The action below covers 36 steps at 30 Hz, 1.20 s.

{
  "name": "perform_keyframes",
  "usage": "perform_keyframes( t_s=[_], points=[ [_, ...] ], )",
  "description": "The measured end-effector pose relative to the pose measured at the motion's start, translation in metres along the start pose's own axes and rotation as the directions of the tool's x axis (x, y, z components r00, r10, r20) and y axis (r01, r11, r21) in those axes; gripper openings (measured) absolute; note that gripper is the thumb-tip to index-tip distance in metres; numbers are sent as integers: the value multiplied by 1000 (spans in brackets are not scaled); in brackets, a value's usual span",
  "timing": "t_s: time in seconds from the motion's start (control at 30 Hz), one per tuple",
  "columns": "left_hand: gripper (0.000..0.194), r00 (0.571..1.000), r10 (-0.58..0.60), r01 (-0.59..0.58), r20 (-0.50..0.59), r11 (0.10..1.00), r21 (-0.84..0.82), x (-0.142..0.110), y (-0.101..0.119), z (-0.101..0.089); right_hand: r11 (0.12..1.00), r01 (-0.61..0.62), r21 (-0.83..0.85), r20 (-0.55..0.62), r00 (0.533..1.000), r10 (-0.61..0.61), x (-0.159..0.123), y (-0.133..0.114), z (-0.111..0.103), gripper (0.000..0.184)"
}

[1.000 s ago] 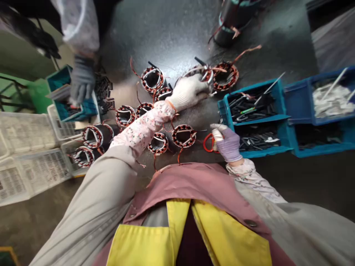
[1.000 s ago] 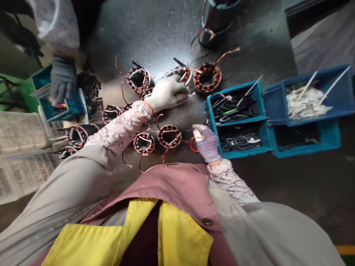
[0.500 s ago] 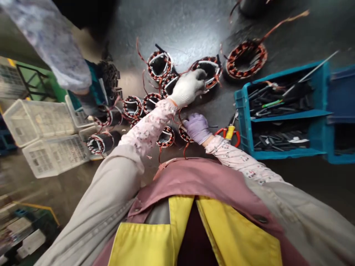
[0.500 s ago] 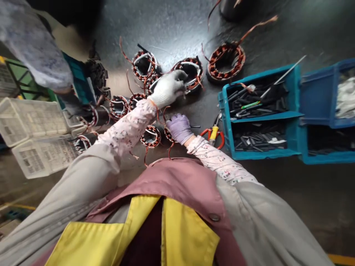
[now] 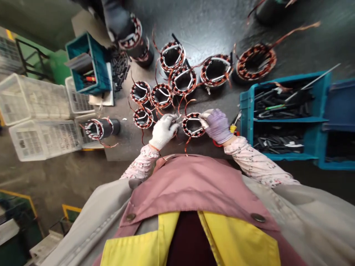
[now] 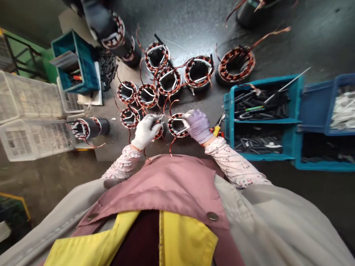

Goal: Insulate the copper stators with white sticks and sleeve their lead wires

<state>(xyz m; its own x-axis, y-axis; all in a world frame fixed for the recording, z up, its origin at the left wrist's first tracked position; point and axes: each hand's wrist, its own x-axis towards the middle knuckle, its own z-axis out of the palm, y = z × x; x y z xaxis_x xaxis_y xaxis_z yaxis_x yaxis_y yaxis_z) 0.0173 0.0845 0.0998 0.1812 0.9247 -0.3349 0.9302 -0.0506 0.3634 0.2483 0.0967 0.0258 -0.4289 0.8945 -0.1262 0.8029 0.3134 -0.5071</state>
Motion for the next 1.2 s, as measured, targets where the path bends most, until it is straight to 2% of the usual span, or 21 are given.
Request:
perform_keyframes(
  t_s=[0.1, 0.17, 0.23, 0.33, 0.4, 0.5, 0.63, 0.73, 0.87, 0.9, 0.97, 1.03, 1.13, 1.2],
  points=[
    [46, 981, 46, -97, 186, 957, 274, 23, 25, 7, 998, 44, -49, 79, 996, -40, 4, -2, 0, 39],
    [37, 952, 35, -163, 304, 900, 405, 40, 40, 11, 992, 81, -91, 145, 987, -68, 5, -6, 1, 43],
    [34, 923, 24, -215, 385, 861, 462, 55, 49, 12, 989, 68, -131, 175, 984, -44, 0, -11, 1, 46],
    [34, 886, 50, -283, 462, 846, 451, 66, 55, 10, 988, -16, -156, 192, 980, 46, -16, -14, 2, 47],
    [33, 878, 68, -301, 474, 849, 435, 67, 56, 9, 988, -48, -150, 204, 976, 78, -28, -15, 3, 48],
    [38, 884, 62, -291, 464, 848, 443, 65, 59, 10, 993, -14, -120, 191, 981, 37, -39, -18, 7, 48],
    [37, 864, 32, -295, 503, 842, 452, 70, 67, 13, 996, 8, -84, 186, 982, 7, -38, -22, 15, 37],
    [28, 849, 44, -263, 527, 900, 348, 80, 66, 14, 997, -25, -79, 223, 974, 42, -33, -26, 18, 31],
    [32, 805, 10, -135, 593, 977, 167, 85, 55, 16, 999, -45, -32, 210, 976, 50, -33, -26, 19, 34],
    [32, 805, 10, -124, 593, 981, 151, 84, 52, 15, 999, -43, -27, 214, 976, 48, -34, -25, 19, 33],
    [33, 842, 32, -158, 538, 969, 191, 81, 48, 12, 999, -31, -34, 231, 972, 39, -35, -25, 18, 30],
    [33, 867, 88, -271, 491, 910, 315, 77, 46, 6, 999, -22, -45, 242, 970, 32, -35, -25, 17, 27],
    [34, 824, 148, -411, 547, 821, 397, 72, 47, -1, 999, -28, -43, 238, 971, 38, -34, -27, 14, 24],
    [42, 805, 160, -441, 571, 805, 397, 69, 51, -1, 998, -41, -49, 234, 971, 51, -34, -29, 14, 25]
  ],
)
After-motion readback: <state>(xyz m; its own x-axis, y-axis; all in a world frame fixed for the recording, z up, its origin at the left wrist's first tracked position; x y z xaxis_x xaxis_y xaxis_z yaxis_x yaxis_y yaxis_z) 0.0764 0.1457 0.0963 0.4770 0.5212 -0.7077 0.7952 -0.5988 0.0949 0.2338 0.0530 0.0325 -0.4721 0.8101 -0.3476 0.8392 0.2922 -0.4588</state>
